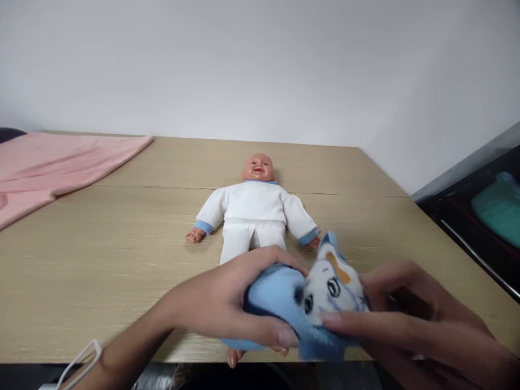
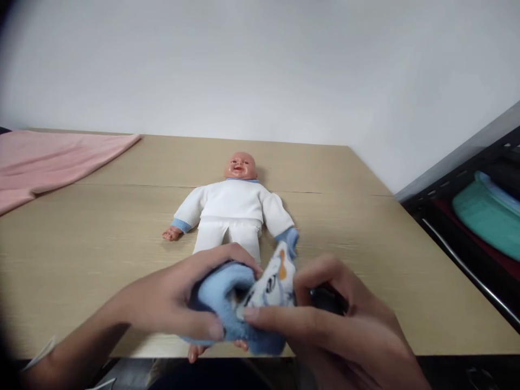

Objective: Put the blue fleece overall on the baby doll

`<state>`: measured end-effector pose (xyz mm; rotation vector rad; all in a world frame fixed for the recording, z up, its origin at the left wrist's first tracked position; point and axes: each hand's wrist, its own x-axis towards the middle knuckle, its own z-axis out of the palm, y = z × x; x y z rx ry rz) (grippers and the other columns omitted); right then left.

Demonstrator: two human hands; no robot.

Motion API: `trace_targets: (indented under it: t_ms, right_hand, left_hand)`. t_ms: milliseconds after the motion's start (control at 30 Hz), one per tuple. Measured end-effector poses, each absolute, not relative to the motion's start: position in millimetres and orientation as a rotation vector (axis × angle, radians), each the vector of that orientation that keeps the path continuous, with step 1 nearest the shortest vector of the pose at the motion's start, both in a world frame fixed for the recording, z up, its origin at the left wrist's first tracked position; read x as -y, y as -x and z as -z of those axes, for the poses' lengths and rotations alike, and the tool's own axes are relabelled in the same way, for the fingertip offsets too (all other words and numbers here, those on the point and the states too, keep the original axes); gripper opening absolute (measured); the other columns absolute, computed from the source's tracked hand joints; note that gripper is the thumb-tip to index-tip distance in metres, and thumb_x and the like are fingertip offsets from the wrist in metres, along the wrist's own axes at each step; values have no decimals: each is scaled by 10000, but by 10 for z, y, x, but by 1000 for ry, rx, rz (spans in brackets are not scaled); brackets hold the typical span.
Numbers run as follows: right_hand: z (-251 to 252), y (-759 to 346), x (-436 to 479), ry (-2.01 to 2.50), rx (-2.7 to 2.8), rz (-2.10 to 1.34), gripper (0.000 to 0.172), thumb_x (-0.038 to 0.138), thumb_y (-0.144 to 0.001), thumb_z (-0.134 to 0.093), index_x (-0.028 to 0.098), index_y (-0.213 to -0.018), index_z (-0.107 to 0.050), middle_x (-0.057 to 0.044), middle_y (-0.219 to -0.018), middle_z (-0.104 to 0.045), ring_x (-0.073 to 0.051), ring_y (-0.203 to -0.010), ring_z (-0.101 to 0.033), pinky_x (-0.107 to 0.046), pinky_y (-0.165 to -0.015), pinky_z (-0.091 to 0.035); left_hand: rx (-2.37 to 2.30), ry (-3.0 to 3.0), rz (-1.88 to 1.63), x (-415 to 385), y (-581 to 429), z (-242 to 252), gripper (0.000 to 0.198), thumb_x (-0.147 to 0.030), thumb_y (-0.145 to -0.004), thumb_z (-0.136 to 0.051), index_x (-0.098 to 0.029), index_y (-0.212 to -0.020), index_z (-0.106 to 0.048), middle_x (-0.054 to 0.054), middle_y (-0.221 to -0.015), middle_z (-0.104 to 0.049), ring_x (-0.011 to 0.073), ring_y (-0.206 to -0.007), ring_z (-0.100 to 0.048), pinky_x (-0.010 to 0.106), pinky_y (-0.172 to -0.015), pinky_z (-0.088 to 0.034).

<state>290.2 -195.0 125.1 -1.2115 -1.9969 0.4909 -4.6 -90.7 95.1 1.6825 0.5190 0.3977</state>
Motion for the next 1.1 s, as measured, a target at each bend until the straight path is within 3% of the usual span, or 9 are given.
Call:
trace_targets:
  t_ms: [100, 233, 367, 467, 533, 600, 767, 933, 1100]
  right_hand:
    - [-1309, -2751, 1750, 1144, 1974, -325, 383, 254, -1033, -758, 541, -1267, -859, -47, -1008, -653, -222, -808, -727, -322, -599, -650]
    - [-1273, -2752, 1452, 1100, 1940, -373, 414, 346, -947, -897, 530, -1306, -806, -73, -1197, -682, -326, -1050, -739, -458, -841, -727]
    - [-1290, -2861, 1120, 1009, 2024, -628, 868, 466, -819, -1029, 532, -1570, -600, -47, -1650, -562, -412, -1472, -609, -526, -1090, -680]
    - [-1386, -2909, 855, 955, 2078, -815, 1099, 544, -794, -1039, 542, -1713, -435, 3, -1822, -439, -405, -1569, -561, -532, -1204, -613]
    - [-1478, -2908, 678, 924, 2081, -957, 993, 541, -813, -1025, 472, -1676, -539, -28, -1697, -618, -381, -1432, -692, -486, -1103, -666]
    - [-1569, -2884, 520, 863, 2138, -1031, 698, 476, -837, -1017, 357, -1472, -752, -43, -1389, -816, -342, -1213, -797, -426, -976, -698]
    - [-1678, -2784, 299, 945, 2082, -819, 374, 455, -866, -994, 325, -1181, -840, 22, -999, -812, -249, -886, -781, -327, -740, -655]
    - [-1654, -2639, 219, 861, 2057, -776, 377, 406, -864, -986, 326, -1190, -814, 4, -1107, -822, -279, -985, -797, -364, -826, -676]
    - [-1625, -2498, 119, 894, 2058, -772, 392, 394, -882, -974, 328, -1197, -751, 9, -1232, -815, -283, -1119, -790, -373, -920, -669]
  left_hand:
    - [-285, -1581, -634, 687, 39, -890, 696, -311, -769, -1030, -307, -1390, -717, 63, -1283, -732, 236, -1088, -735, 304, -894, -640]
    - [-91, -1535, -827, 439, -16, -817, 550, -166, -751, -955, -249, -1245, -728, 89, -1180, -717, 205, -994, -719, 264, -812, -612]
    - [61, -1556, -956, 186, -35, -839, 513, -324, -700, -1053, -244, -1033, -671, 86, -1046, -713, 208, -904, -706, 297, -780, -608]
    - [77, -1686, -1031, 14, 0, -948, 617, -471, -616, -1126, -255, -953, -656, 65, -948, -710, 223, -879, -706, 333, -798, -622]
    - [12, -1801, -1002, -58, 38, -1079, 570, -465, -656, -1116, -251, -969, -690, 68, -959, -726, 223, -882, -711, 340, -793, -623]
    - [-107, -1918, -970, -91, 80, -1235, 495, -390, -735, -1083, -243, -1062, -741, 81, -1034, -748, 221, -916, -723, 342, -806, -624]
    - [-344, -2076, -944, -165, 210, -1492, 660, -353, -732, -1083, -263, -1303, -765, 81, -1202, -753, 255, -1059, -742, 351, -901, -631]
    - [-197, -2091, -730, -393, 319, -1527, 578, -554, -919, -912, -283, -1411, -772, 107, -1254, -765, 286, -1074, -752, 376, -872, -635]
    - [-226, -2116, -779, -486, 291, -1556, 205, -391, -915, -931, -282, -1065, -846, 107, -1205, -788, 301, -1183, -740, 437, -1057, -612]
